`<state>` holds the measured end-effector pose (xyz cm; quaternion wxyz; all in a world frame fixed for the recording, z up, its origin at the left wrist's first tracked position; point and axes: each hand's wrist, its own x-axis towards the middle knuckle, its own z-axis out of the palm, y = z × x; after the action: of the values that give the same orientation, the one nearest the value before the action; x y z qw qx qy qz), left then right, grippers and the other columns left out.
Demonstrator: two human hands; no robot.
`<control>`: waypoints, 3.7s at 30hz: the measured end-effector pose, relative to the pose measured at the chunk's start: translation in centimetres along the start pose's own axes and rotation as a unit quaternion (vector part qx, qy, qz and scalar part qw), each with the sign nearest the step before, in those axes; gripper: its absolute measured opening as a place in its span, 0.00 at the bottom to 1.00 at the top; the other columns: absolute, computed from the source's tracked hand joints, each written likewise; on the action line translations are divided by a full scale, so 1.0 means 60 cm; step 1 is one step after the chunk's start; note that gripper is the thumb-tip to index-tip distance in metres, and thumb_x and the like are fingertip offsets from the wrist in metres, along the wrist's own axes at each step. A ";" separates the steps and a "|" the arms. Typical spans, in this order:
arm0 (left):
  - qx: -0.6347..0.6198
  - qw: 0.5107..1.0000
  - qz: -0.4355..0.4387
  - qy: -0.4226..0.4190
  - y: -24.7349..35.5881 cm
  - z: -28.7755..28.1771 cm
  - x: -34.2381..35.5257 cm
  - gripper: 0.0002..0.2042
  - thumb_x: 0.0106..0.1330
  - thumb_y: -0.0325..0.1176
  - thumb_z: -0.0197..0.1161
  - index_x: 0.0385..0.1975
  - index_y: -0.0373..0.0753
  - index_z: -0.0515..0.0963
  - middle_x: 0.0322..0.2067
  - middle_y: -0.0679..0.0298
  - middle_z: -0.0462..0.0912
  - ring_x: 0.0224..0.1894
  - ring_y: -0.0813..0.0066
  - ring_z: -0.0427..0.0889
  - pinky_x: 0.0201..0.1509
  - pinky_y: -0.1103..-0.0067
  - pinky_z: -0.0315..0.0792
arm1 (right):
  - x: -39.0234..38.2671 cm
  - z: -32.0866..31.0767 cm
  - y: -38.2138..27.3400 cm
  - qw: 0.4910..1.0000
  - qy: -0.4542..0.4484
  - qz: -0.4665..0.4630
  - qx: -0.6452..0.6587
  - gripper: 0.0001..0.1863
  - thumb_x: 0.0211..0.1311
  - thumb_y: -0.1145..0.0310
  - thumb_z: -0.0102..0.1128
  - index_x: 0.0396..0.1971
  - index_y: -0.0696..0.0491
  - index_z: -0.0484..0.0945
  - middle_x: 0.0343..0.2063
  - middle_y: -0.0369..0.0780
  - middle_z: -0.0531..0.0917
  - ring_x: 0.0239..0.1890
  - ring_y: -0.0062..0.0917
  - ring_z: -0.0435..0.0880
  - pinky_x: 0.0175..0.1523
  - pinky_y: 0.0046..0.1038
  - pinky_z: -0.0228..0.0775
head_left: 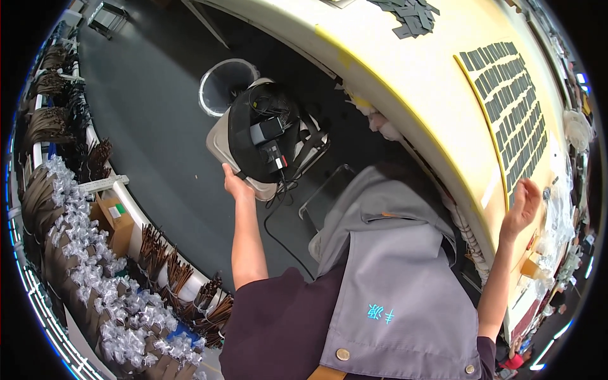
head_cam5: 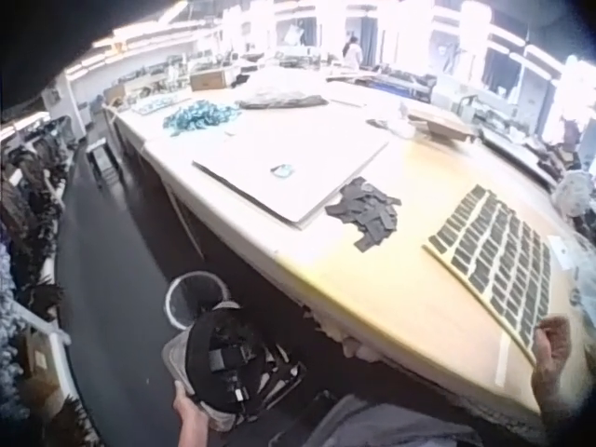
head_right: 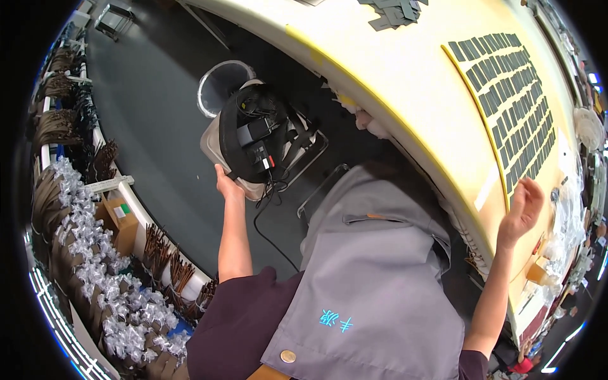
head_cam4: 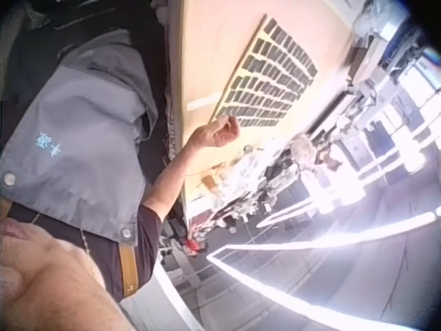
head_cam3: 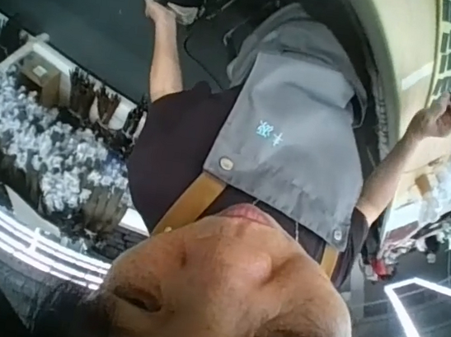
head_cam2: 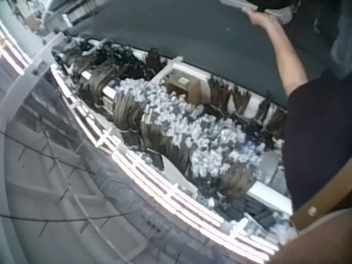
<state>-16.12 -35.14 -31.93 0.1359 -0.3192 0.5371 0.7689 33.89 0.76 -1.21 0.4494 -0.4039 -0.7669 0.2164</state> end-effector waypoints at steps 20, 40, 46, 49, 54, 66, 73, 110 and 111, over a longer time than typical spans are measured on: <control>0.059 0.996 0.055 0.038 0.003 -0.091 0.015 0.21 0.75 0.48 0.56 0.48 0.31 0.76 0.46 0.60 0.80 0.47 0.68 0.81 0.52 0.70 0.78 | 0.052 0.246 -0.132 0.935 -0.338 -0.109 0.016 0.12 0.59 0.84 0.59 0.42 0.59 0.76 0.41 0.46 0.79 0.46 0.35 0.78 0.55 0.32 0.69; 0.103 0.991 0.059 0.063 0.019 -0.149 0.036 0.18 0.73 0.51 0.59 0.27 0.43 0.74 0.34 0.69 0.79 0.39 0.72 0.80 0.48 0.73 0.78 | 0.079 0.246 -0.125 0.933 -0.309 -0.184 0.030 0.12 0.54 0.84 0.62 0.39 0.58 0.78 0.35 0.45 0.82 0.36 0.35 0.80 0.42 0.31 0.74; 0.096 0.992 0.051 0.069 0.034 -0.144 0.021 0.20 0.70 0.50 0.62 0.21 0.45 0.67 0.27 0.72 0.70 0.33 0.75 0.73 0.42 0.74 0.74 | 0.079 0.238 -0.130 0.937 -0.301 -0.171 0.043 0.12 0.52 0.85 0.63 0.37 0.57 0.78 0.34 0.44 0.82 0.36 0.36 0.81 0.43 0.32 0.74; 0.183 0.980 0.073 0.034 0.062 -0.155 0.010 0.15 0.70 0.42 0.57 0.28 0.36 0.76 0.28 0.65 0.76 0.36 0.71 0.77 0.45 0.73 0.73 | 0.073 0.230 -0.131 0.941 -0.282 -0.180 0.040 0.13 0.49 0.85 0.65 0.36 0.57 0.79 0.34 0.43 0.83 0.36 0.36 0.82 0.43 0.32 0.75; 0.519 0.606 0.602 0.010 0.127 -0.020 -0.176 0.11 0.69 0.28 0.54 0.48 0.34 0.76 0.51 0.53 0.74 0.59 0.57 0.69 0.63 0.62 0.63 | 0.056 0.211 -0.143 0.948 -0.243 -0.200 0.033 0.12 0.44 0.83 0.65 0.32 0.54 0.80 0.31 0.39 0.84 0.33 0.33 0.82 0.38 0.30 0.76; 0.575 0.694 0.064 -0.428 -0.301 -0.225 -0.230 0.15 0.76 0.42 0.49 0.38 0.37 0.78 0.31 0.42 0.81 0.38 0.47 0.84 0.40 0.61 0.75 | 0.020 0.108 -0.106 0.944 -0.242 0.108 0.195 0.07 0.58 0.81 0.62 0.36 0.56 0.80 0.33 0.37 0.80 0.32 0.17 0.77 0.34 0.19 0.67; 0.647 0.572 0.134 -0.486 -0.274 -0.130 -0.075 0.16 0.76 0.42 0.49 0.35 0.37 0.78 0.29 0.43 0.81 0.35 0.47 0.83 0.38 0.61 0.74 | 0.041 0.117 -0.096 0.931 -0.280 0.021 0.233 0.06 0.61 0.77 0.63 0.38 0.57 0.80 0.33 0.38 0.81 0.36 0.24 0.81 0.39 0.23 0.71; 0.632 0.736 0.061 -0.234 -0.536 -0.087 -0.145 0.13 0.72 0.43 0.52 0.45 0.43 0.78 0.39 0.46 0.83 0.45 0.47 0.83 0.47 0.62 0.77 | 0.198 0.476 -0.179 0.790 -0.535 -0.299 -0.012 0.15 0.45 0.71 0.72 0.34 0.43 0.79 0.27 0.27 0.79 0.24 0.23 0.72 0.31 0.24 0.62; 0.639 0.738 0.055 -0.208 -0.625 -0.141 -0.105 0.13 0.72 0.43 0.52 0.45 0.43 0.78 0.39 0.46 0.83 0.45 0.47 0.83 0.47 0.62 0.77 | 0.203 0.505 -0.199 0.782 -0.545 -0.302 0.012 0.15 0.45 0.71 0.72 0.34 0.43 0.79 0.27 0.27 0.79 0.24 0.23 0.72 0.31 0.24 0.62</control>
<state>12.28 -27.53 -57.45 0.3737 0.0410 0.8772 0.2987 -0.67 4.68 -1.88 0.0036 0.0389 -0.9640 0.2631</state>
